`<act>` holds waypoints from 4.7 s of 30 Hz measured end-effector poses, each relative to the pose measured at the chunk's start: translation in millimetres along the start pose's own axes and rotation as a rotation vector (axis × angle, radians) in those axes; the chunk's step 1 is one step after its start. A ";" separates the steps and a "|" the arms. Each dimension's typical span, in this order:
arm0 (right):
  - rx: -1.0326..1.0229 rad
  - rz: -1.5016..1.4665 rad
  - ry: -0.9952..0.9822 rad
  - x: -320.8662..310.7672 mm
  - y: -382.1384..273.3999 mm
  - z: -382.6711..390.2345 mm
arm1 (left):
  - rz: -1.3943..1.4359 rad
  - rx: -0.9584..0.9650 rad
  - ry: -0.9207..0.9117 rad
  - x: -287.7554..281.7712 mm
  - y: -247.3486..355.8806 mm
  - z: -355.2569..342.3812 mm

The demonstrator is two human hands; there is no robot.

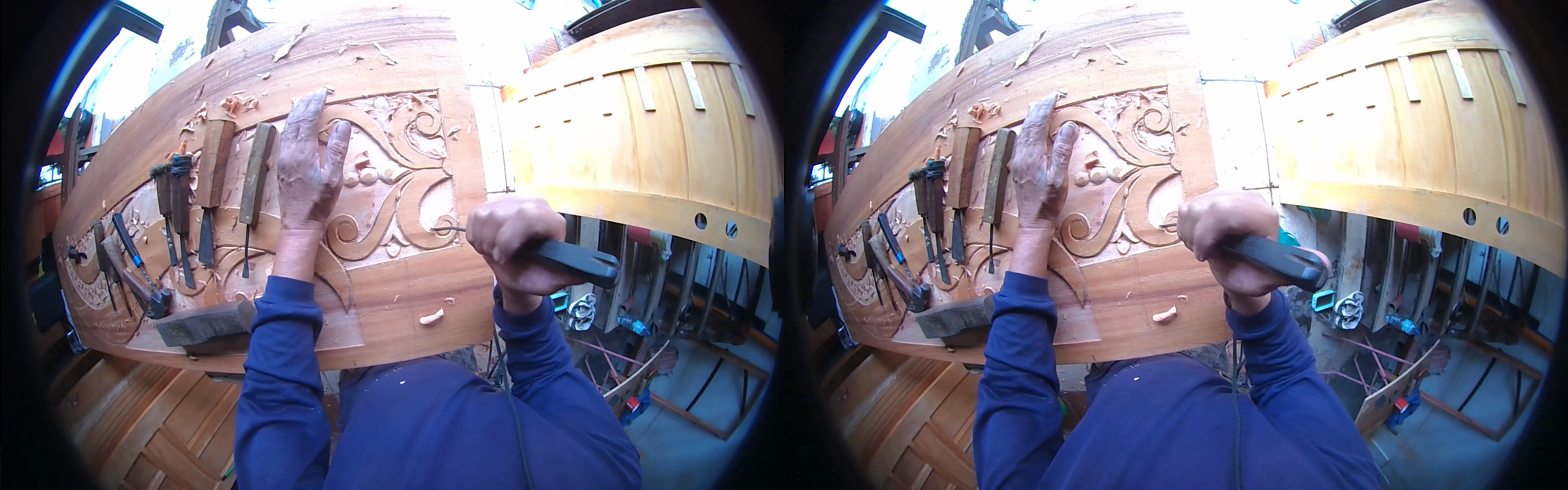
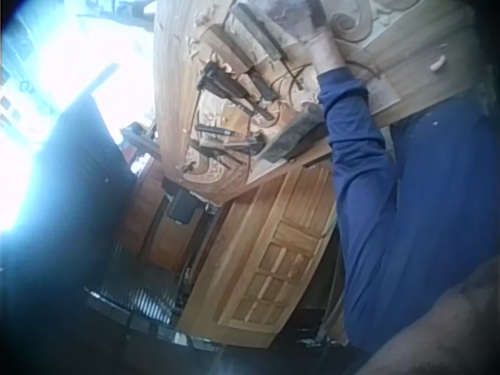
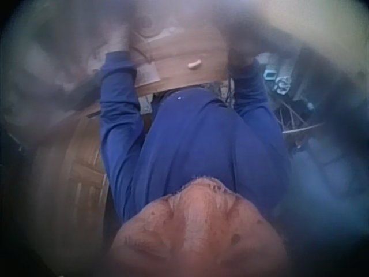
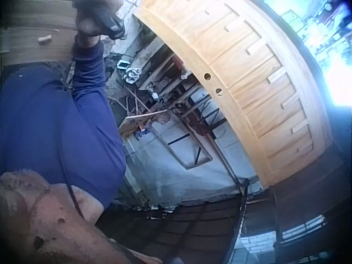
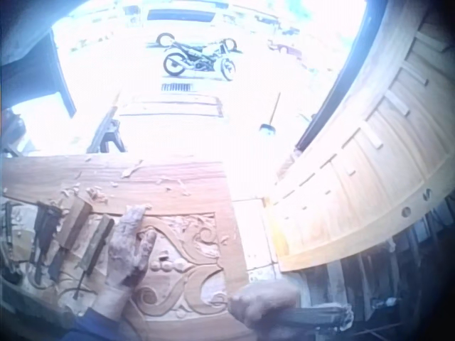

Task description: The person carves decorative floral patterns into a large wooden panel using various chisels and a mallet.

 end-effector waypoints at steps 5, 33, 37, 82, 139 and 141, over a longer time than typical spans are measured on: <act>-0.027 0.016 -0.012 -11.1 4.3 -8.2 | 0.028 -0.007 0.004 -0.3 1.8 -0.5; 0.328 -0.025 0.496 -29.1 77.7 -89.1 | 0.033 -0.007 0.027 -2.0 -0.4 -0.8; 0.353 -0.007 0.498 -25.3 79.2 -89.5 | 0.028 -0.009 0.026 -1.2 -1.0 -1.1; -0.055 0.254 0.671 10.2 -36.4 99.3 | -0.036 0.042 0.056 2.4 0.1 0.2; 0.375 1.059 0.268 13.6 -22.1 174.1 | -0.433 -0.386 -0.024 -121.0 -27.4 69.6; 0.360 1.161 0.281 14.6 -20.5 172.4 | -0.433 -0.317 -0.040 -131.0 -38.1 65.3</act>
Point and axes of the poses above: each hand's wrist, its own z-axis away from the middle knuckle, its own x-axis out of the palm, y = z × x, the point moved 5 cm from there along -z, towards the middle knuckle, and after that the axes turned 8 degrees about x, right-handed, at the moved point
